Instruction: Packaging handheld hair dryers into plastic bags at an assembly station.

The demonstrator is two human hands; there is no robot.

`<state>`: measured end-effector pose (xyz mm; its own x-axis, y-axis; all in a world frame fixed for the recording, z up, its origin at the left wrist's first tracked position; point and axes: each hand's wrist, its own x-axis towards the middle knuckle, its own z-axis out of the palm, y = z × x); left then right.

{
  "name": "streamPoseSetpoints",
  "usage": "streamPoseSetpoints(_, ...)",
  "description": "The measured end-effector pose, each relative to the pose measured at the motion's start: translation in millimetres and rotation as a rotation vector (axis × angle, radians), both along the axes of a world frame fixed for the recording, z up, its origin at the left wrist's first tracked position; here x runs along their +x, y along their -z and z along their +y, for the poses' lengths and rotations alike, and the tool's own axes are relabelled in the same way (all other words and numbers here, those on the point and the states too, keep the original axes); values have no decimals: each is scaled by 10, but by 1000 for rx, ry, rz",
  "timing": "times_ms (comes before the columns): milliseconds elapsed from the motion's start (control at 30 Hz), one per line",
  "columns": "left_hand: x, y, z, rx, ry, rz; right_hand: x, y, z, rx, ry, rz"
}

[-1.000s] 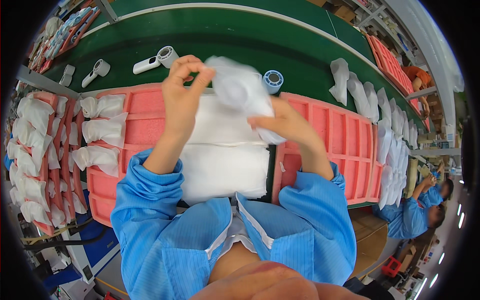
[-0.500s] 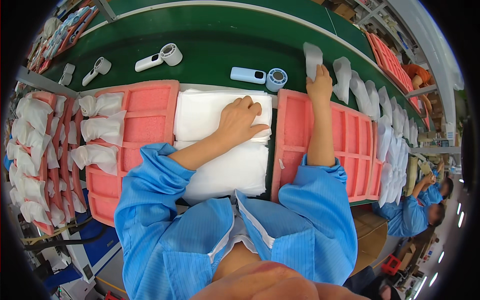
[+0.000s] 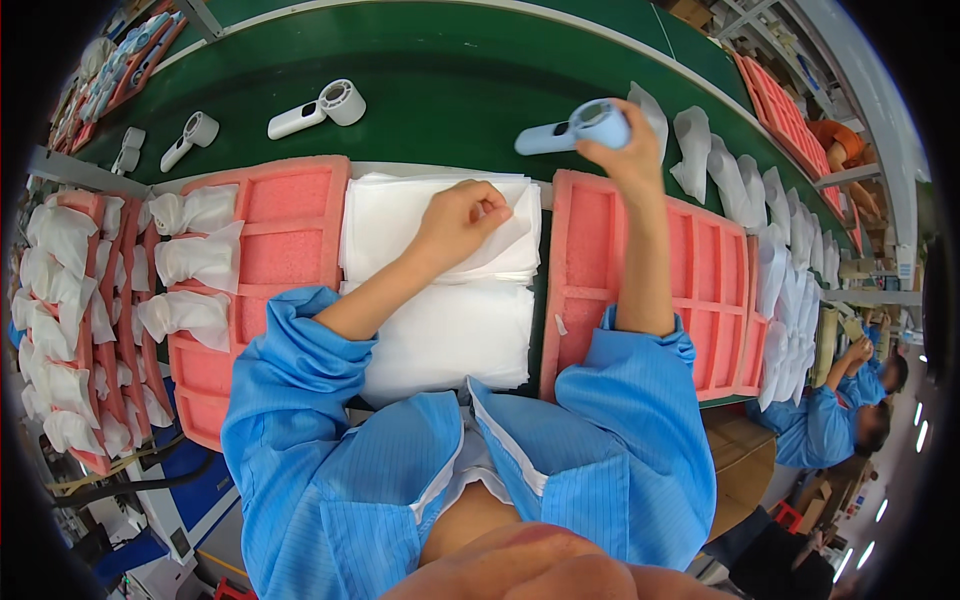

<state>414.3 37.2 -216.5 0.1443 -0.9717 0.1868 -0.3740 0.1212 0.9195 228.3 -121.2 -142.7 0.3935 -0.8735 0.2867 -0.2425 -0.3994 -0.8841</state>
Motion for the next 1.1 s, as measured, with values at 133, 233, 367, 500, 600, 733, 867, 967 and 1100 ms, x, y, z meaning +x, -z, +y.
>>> streamPoseSetpoints(133,250,-72,-30,9,-2,186,-235,-486,247,-61,-3,2)
streamPoseSetpoints(233,294,-210,-8,-16,-21,224,-247,-596,405,-77,-96,-11)
streamPoseSetpoints(367,304,-414,37,-55,-62,277,-8,-548,572,-43,-228,1)
streamPoseSetpoints(500,304,-536,83,-53,-99,347,103,-526,671,-76,-240,-8)
streamPoseSetpoints(600,305,-533,86,9,-91,461,30,-560,661,-174,-164,34)
streamPoseSetpoints(733,313,-438,74,95,-11,474,-104,-681,683,-211,-115,-75)
streamPoseSetpoints(867,328,-481,83,67,3,499,-14,-662,715,-222,-186,-29)
streamPoseSetpoints(967,380,-517,88,88,-22,444,54,-616,743,-234,-256,-12)
streamPoseSetpoints(1100,388,-554,105,-29,-99,608,280,-457,796,-303,-352,42)
